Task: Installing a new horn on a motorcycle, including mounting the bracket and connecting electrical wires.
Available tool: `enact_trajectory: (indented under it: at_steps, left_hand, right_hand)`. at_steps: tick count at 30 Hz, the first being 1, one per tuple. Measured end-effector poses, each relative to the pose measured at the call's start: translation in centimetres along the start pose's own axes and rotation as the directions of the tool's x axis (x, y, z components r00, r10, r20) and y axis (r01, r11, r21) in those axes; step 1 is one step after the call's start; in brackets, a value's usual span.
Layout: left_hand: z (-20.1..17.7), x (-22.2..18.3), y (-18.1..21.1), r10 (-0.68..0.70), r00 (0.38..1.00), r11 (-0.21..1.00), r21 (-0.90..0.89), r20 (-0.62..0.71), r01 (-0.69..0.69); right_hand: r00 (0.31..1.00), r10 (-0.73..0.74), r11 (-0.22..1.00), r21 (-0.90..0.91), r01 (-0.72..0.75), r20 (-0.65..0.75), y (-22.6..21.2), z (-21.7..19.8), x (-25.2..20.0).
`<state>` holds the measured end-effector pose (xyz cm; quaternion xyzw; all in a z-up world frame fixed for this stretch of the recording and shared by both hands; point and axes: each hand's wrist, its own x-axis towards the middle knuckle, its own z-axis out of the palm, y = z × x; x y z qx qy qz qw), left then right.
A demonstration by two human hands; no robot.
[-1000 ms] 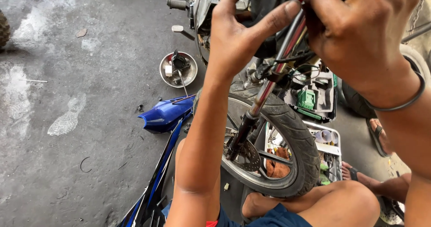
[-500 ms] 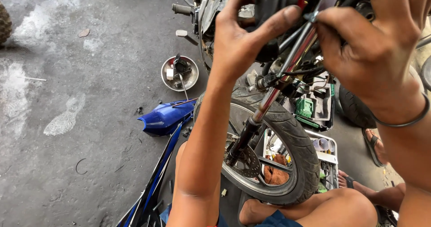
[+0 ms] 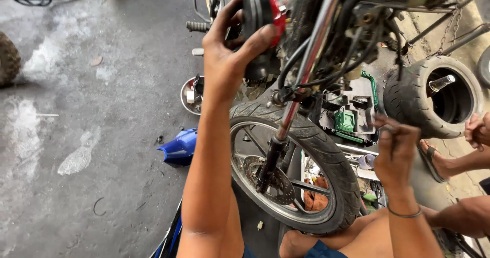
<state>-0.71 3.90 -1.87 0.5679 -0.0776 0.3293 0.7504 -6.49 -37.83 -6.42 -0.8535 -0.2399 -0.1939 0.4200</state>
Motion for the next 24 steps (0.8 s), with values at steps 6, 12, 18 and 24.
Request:
enact_trajectory:
  at_steps: [6, 12, 18, 24]
  left_hand:
    - [-2.3, -1.7, 0.7, -0.132, 0.947, 0.983, -0.086, 0.293, 0.164]
    - [-3.2, -5.0, 5.4, -0.082, 0.646, 0.946, -0.144, 0.759, 0.290]
    - [-2.8, -5.7, 7.8, -0.255, 0.424, 0.967, 0.237, 0.869, 0.094]
    - [-4.8, -6.0, 6.6, -0.369, 0.441, 0.921, 0.387, 0.818, 0.054]
  right_hand:
    - [0.642, 0.738, 0.576, 0.300, -0.760, 0.208, 10.5, 0.4, -8.2]
    - [0.615, 0.762, 0.642, -0.109, -0.759, 0.204, 14.3, 2.4, -11.3]
    - [0.634, 0.748, 0.663, -0.167, -0.730, 0.198, 13.6, 2.9, -10.8]
    - [0.626, 0.751, 0.658, -0.161, -0.736, 0.209, 10.8, 2.8, -9.6]
